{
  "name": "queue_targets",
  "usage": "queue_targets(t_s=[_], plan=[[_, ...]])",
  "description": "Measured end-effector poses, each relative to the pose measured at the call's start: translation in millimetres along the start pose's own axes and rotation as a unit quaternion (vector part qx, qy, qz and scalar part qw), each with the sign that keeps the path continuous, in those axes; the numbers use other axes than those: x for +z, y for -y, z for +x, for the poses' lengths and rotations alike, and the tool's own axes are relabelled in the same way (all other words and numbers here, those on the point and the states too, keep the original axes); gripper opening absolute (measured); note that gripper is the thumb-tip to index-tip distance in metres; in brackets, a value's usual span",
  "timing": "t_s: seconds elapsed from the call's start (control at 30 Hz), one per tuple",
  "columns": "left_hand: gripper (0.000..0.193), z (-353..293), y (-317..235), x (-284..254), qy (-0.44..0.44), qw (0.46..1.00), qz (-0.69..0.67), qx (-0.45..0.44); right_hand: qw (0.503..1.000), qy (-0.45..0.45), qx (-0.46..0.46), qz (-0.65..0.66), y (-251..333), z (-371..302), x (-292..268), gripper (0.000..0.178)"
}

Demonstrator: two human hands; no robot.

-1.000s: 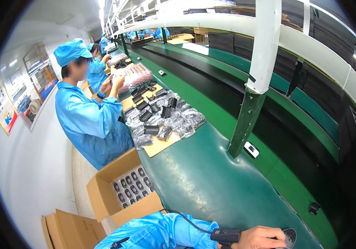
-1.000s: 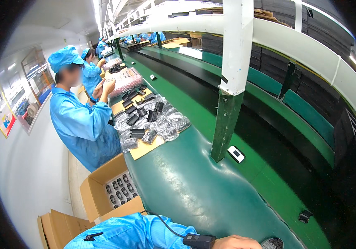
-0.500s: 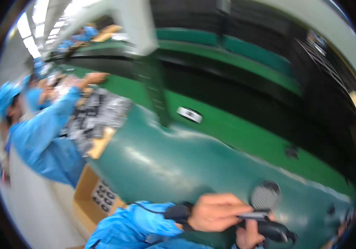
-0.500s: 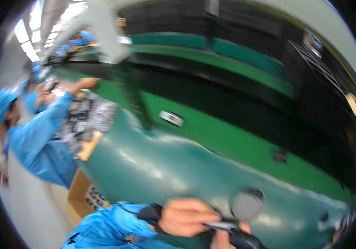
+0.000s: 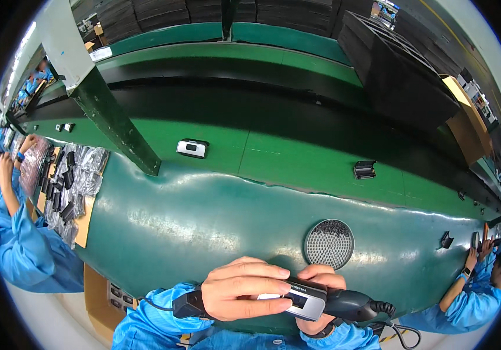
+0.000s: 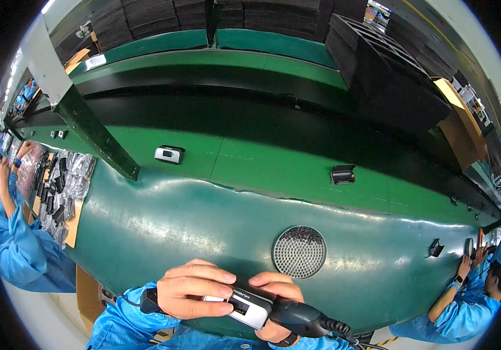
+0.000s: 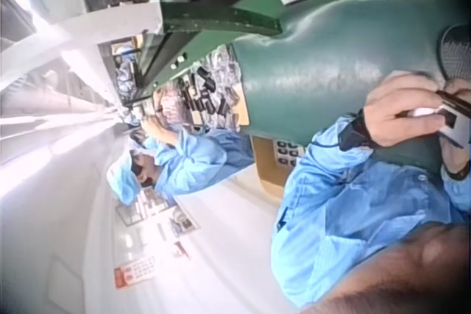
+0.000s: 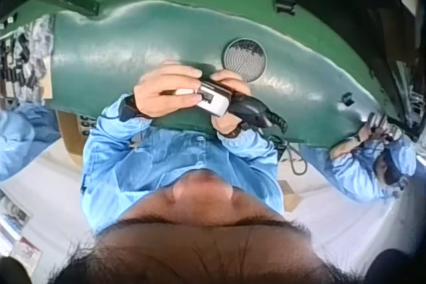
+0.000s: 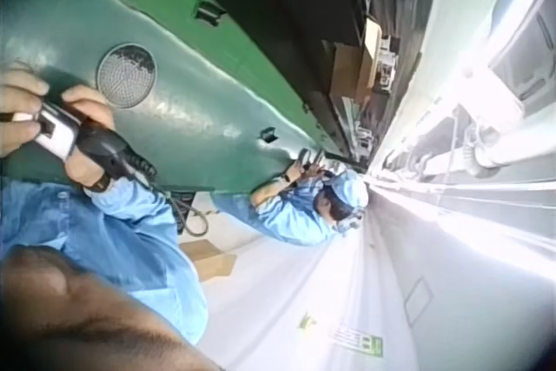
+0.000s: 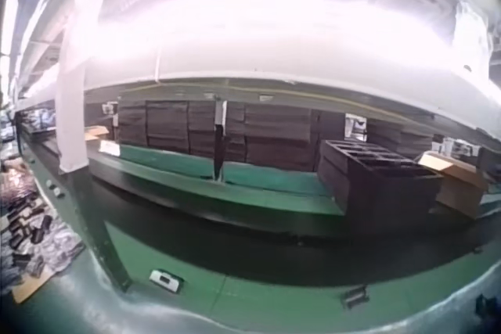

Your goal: Use an electric screwdriver to fasten screws into small black plastic housings on a production line.

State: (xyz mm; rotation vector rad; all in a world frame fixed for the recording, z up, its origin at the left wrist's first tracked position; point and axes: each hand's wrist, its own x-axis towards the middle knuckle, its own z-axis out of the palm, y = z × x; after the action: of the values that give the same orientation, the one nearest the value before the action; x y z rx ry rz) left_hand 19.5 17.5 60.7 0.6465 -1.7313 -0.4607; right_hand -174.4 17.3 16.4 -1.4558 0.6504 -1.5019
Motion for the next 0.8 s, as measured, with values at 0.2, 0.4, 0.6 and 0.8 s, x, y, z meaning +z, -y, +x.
queue_targets(t_s=[0.2,0.4,0.6,0.8], plan=[[0.029,4.2,5.4,-3.0,0.026,0.994,0.076,0.073,0.998,-0.061,0.001,0.034,-4.3,-1.7,1.7,0.046],[0.025,1.0,0.1,-1.9,0.065,0.989,0.107,0.078,0.996,-0.078,-0.042,0.021,-7.3,4.3,1.9,0.043],[0.031,-2.2,6.8,3.3,0.064,0.987,0.124,0.076,0.994,-0.071,-0.005,0.088,-5.2,2.9,-1.2,0.054],[0.035,-4.2,7.4,-1.0,0.083,0.990,0.087,0.069,0.992,-0.080,0.032,0.095,-7.0,-2.8,-4.3,0.056]])
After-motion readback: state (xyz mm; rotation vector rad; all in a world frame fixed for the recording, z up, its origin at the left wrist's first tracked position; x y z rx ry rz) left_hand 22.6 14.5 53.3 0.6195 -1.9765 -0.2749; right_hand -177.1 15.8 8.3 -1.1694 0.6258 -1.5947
